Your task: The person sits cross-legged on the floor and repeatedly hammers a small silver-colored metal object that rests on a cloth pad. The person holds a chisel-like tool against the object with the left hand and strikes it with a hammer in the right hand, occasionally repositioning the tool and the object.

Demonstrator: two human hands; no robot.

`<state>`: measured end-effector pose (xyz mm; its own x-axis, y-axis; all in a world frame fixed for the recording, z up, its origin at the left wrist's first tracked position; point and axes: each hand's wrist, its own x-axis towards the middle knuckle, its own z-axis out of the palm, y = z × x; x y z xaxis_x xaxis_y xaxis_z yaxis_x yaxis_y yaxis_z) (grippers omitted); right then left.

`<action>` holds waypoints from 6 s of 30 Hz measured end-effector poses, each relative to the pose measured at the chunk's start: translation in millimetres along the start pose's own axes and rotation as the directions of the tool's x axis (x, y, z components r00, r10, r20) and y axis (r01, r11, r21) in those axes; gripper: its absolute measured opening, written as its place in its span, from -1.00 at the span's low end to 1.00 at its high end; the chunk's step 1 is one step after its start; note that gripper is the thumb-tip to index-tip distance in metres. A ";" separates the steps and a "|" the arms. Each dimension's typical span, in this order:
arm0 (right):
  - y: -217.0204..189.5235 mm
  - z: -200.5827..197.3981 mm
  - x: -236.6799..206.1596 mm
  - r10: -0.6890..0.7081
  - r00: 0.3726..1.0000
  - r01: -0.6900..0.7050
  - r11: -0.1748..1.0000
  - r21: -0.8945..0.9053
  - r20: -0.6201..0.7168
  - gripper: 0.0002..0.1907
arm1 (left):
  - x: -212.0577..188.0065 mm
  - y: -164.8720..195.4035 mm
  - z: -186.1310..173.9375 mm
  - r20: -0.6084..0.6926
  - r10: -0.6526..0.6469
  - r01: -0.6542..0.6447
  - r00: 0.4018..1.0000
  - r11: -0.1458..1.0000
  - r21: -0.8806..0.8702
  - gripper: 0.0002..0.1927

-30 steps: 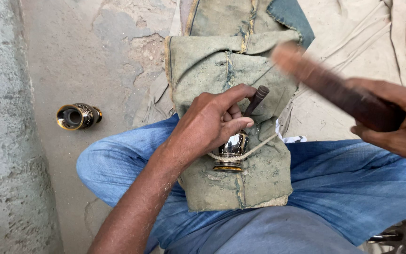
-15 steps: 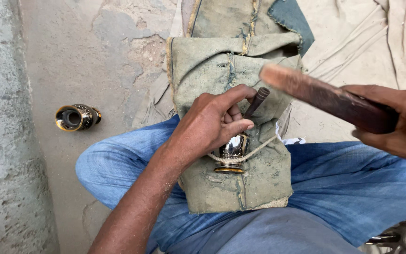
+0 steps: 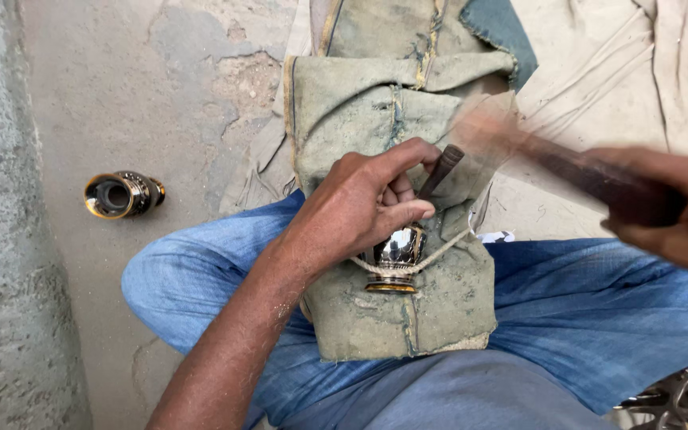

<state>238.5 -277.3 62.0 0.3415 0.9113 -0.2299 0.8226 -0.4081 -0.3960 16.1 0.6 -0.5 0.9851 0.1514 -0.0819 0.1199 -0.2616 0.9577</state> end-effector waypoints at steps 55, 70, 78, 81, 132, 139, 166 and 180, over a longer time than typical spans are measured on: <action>-8.4 -3.3 0.3 0.403 0.915 -0.402 0.913 0.068 0.001 -0.66 | -2.3 -3.6 -5.6 -0.030 0.020 -0.021 0.999 1.000 -0.021 -0.45; -4.6 -10.9 13.7 0.470 0.882 -0.468 0.883 -0.046 0.046 -0.72 | -9.8 -0.5 -1.3 -0.100 0.006 -0.007 0.995 1.000 -0.008 -0.46; -17.2 -12.3 20.6 0.281 0.957 -0.278 0.960 -0.041 0.071 -0.51 | -11.6 -3.0 -0.2 -0.111 0.023 -0.026 0.994 0.999 -0.023 -0.46; -17.5 -13.0 16.8 0.337 0.935 -0.324 0.939 -0.118 0.109 -0.36 | -10.2 -3.9 -0.1 -0.106 0.018 -0.019 0.994 1.000 -0.013 -0.46; 3.8 -2.0 11.6 0.199 0.978 -0.203 0.976 0.074 0.057 -0.27 | -9.5 -10.3 -1.9 -0.100 0.045 -0.051 0.994 0.997 -0.051 -0.49; -9.2 -3.9 9.9 0.255 0.966 -0.250 0.960 0.125 -0.033 -0.24 | -10.9 -15.2 0.0 -0.125 0.069 -0.078 0.990 0.995 -0.069 -0.49; 10.2 -10.4 13.5 0.230 0.973 -0.230 0.972 0.040 0.009 -0.45 | -7.9 -18.8 -0.3 -0.111 0.095 -0.104 0.989 0.992 -0.075 -0.51; 32.0 3.6 3.9 0.285 0.958 -0.286 0.956 0.066 0.023 -0.36 | -9.5 -24.1 -0.1 -0.099 0.112 -0.124 0.989 0.984 -0.127 -0.53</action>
<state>264.5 -287.1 45.3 0.5516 0.7556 -0.3533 0.6588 -0.6545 -0.3711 3.8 5.5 -22.7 0.9753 0.2144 0.0534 -0.0199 -0.1555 0.9876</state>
